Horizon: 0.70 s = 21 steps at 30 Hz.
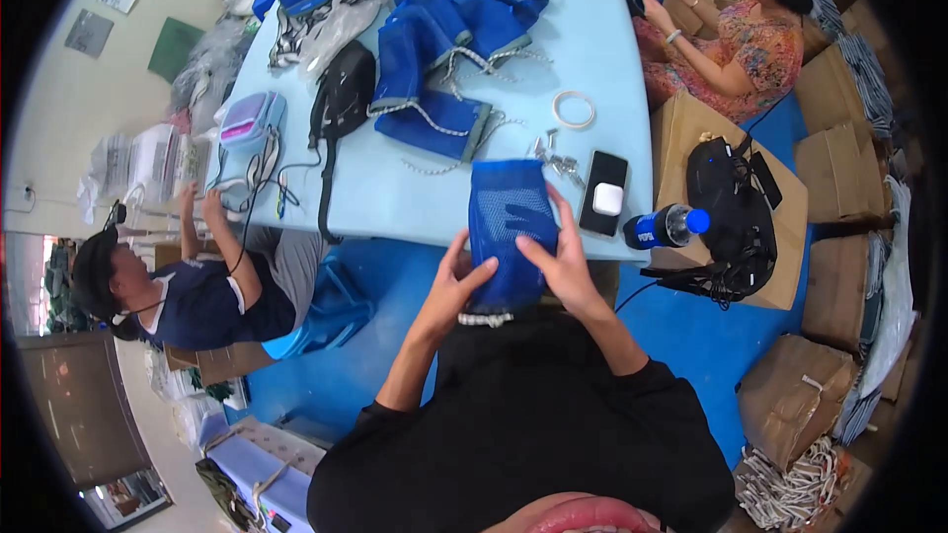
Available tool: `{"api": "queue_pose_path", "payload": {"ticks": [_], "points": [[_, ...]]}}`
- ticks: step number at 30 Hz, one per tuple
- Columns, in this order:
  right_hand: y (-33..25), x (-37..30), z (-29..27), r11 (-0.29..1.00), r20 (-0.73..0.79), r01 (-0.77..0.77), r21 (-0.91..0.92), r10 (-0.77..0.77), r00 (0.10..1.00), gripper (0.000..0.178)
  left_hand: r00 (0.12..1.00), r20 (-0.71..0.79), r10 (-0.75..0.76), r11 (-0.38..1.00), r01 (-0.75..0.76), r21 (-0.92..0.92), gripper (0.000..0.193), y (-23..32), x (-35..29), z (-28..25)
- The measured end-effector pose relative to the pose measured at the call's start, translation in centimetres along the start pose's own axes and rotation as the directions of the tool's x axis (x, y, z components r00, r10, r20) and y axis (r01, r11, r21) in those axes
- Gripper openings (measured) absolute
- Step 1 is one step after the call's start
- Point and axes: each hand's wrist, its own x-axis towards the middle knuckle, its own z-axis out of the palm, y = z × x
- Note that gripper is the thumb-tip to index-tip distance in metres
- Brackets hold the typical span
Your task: Assembling hardware and attaching tags to leather strap components in a workshop.
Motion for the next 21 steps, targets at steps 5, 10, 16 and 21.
{"api": "queue_pose_path", "payload": {"ticks": [5,10,16,21], "points": [[0.7,-1.0,-1.6,0.983,0.047,0.008,-0.183,0.001,0.999,0.077,0.997,0.079,0.008,0.994,0.001,-0.109,0.054,-1.7,0.9,-0.3],[2.4,-3.0,-5.5,0.966,-0.021,-0.208,-0.151,0.207,0.978,0.043,0.999,0.048,-0.004,1.000,0.004,-0.015,0.048,-0.8,2.2,-1.1],[6.9,-4.9,-9.0,0.890,-0.049,-0.286,-0.356,0.288,0.956,0.031,0.998,0.005,-0.055,0.998,0.055,-0.023,0.045,1.3,3.7,-1.9],[8.7,-4.5,-9.5,0.891,-0.123,-0.292,-0.349,0.265,0.956,0.029,0.999,-0.032,-0.028,1.000,0.028,0.001,0.039,2.9,4.7,-2.3]]}}
